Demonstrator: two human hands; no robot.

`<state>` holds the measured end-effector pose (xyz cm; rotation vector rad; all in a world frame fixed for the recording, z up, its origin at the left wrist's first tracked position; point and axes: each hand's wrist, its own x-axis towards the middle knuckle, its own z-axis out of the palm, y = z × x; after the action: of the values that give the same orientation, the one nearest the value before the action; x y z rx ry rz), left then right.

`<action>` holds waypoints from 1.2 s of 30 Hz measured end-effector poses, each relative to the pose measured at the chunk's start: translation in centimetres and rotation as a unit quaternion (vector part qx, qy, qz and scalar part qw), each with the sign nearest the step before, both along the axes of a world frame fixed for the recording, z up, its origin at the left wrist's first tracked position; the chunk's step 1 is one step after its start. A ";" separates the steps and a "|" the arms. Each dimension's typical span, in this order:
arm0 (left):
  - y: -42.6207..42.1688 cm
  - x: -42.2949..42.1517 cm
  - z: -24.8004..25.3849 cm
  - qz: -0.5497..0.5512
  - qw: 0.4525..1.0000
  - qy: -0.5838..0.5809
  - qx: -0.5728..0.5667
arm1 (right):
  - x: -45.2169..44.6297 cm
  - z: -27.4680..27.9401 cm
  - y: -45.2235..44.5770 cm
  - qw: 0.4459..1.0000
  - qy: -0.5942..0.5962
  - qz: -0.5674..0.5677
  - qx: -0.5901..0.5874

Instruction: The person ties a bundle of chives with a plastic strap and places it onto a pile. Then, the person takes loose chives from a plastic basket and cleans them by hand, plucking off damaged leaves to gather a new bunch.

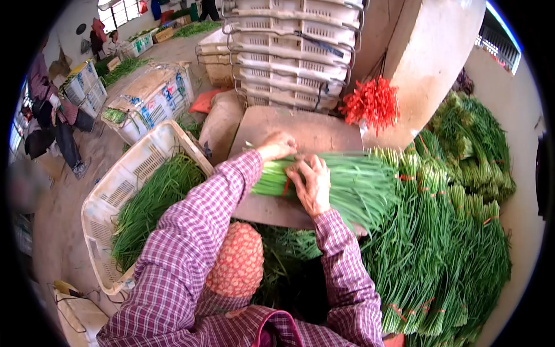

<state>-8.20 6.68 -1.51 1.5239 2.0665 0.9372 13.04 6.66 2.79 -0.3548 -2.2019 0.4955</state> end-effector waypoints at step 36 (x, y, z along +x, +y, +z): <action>-17.4 9.9 3.2 0.110 0.975 0.040 0.191 | 1.1 -1.4 -9.7 0.981 0.023 0.027 -0.190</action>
<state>1.71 -10.74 1.73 1.5537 2.2411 1.4477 14.14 -3.03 1.39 -0.4804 -2.0703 0.9485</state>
